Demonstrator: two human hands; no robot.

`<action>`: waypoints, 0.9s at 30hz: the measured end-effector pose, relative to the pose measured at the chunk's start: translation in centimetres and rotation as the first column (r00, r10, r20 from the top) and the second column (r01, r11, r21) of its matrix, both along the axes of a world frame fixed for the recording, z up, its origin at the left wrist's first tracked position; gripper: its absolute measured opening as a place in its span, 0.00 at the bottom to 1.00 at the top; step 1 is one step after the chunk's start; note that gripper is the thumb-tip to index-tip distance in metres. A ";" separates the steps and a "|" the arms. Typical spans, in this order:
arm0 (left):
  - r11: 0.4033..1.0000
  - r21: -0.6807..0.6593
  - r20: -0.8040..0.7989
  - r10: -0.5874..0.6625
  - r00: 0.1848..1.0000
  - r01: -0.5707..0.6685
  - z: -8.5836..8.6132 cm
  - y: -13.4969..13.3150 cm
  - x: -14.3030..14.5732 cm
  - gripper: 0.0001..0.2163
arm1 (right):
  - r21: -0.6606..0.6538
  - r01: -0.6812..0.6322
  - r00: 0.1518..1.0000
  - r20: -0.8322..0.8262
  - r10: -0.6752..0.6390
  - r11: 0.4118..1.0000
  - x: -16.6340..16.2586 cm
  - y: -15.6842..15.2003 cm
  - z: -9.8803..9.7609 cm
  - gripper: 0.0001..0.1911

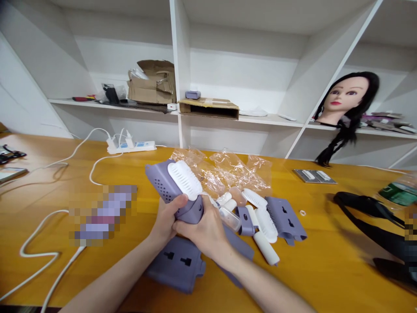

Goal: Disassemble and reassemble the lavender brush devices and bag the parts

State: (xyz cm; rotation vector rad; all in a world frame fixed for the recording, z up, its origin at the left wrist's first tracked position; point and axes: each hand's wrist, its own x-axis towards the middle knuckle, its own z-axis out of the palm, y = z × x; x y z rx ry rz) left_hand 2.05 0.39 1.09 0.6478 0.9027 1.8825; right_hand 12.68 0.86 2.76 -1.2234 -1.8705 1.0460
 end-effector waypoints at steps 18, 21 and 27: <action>0.907 0.021 0.034 -0.422 0.906 0.422 0.3 0.5 -1.8 0.24 | -0.381 -0.235 0.911 -0.408 0.066 0.894 1.0 1.7 -0.8 0.23; 0.865 0.083 -0.051 -0.492 0.869 0.494 0.4 0.2 -2.0 0.30 | -0.481 -0.461 0.787 -0.610 0.092 0.745 1.7 2.1 -0.3 0.23; 0.857 0.091 -0.147 -0.492 0.858 0.507 -0.1 -0.2 -0.9 0.35 | -0.462 -0.602 0.673 -0.732 0.102 0.651 2.5 2.2 0.3 0.22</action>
